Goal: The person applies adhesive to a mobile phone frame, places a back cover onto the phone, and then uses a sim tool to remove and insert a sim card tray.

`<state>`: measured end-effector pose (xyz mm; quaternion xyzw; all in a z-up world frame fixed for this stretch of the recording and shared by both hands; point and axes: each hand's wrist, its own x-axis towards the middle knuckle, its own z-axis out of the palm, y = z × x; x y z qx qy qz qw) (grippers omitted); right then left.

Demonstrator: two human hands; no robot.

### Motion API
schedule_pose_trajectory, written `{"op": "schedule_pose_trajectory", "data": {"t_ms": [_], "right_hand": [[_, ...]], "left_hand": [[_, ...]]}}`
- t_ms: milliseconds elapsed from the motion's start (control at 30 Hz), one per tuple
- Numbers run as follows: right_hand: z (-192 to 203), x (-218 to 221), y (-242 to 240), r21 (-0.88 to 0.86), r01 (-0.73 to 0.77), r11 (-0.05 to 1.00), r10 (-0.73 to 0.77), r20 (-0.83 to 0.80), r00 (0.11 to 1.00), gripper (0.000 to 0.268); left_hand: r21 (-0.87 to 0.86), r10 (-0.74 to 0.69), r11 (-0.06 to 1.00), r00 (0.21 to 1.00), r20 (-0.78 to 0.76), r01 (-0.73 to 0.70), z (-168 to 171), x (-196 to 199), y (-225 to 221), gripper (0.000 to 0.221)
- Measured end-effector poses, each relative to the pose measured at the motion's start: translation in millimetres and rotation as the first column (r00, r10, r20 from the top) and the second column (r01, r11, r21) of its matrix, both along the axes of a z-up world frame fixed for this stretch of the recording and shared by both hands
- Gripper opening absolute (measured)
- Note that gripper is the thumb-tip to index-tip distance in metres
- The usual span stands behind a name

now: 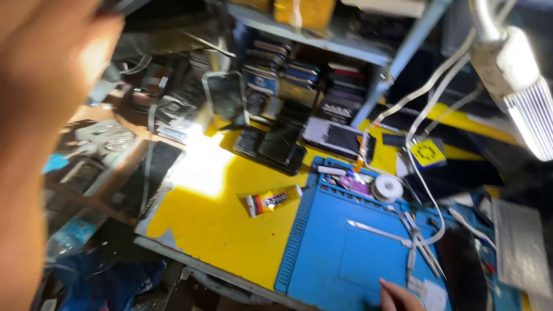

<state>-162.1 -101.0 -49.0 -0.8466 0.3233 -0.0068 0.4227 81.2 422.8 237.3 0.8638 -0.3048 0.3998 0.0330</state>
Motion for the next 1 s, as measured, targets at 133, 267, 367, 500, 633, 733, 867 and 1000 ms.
{"op": "schedule_pose_trajectory", "data": {"t_ms": [133,267,367,500,633,733,867,1000], "right_hand": [[47.8,9.2,14.5,0.105,-0.003,0.994,-0.017,0.193,0.981,0.017],[49.2,49.8,22.8,0.881,-0.346,0.322,0.184,0.300,0.936,0.059],[62.6,64.8,38.1,0.957,-0.275,-0.095,0.148,0.286,0.947,0.079],[49.3,43.0,29.4,0.962,-0.134,0.237,0.015,0.134,0.991,0.062],[35.8,11.4,-8.0,0.872,0.003,0.489,-0.122,0.065,0.990,0.058],[31.7,6.3,-21.7,0.815,0.104,0.570,-0.225,0.033,0.974,0.059],[36.2,2.4,-18.4,0.831,0.135,0.540,-0.300,0.040,0.953,0.057],[32.8,0.2,-26.6,0.881,-0.044,0.472,-0.201,0.156,0.967,0.056]], "left_hand": [[0.091,0.215,0.976,0.922,-0.323,-0.196,-24.9,-92.2,-39.7,0.024],[0.738,-0.233,0.670,0.923,0.307,-0.076,-102.9,-157.0,-84.5,0.041],[0.665,-0.422,0.733,0.862,0.283,0.140,-150.2,-160.9,-150.5,0.030],[-0.160,-0.599,0.800,0.783,-0.168,0.578,-206.2,-160.2,-188.0,0.025],[-0.114,-0.349,0.937,0.909,-0.226,0.331,-223.6,-113.6,-188.9,0.047],[-0.149,-0.187,0.980,0.875,-0.447,0.133,-235.4,-81.4,-190.6,0.055],[-0.145,-0.196,0.980,0.818,-0.540,0.139,-245.1,-53.8,-199.9,0.046],[-0.224,-0.343,0.937,0.829,-0.442,0.269,-210.5,-36.1,-223.1,0.042]]}}
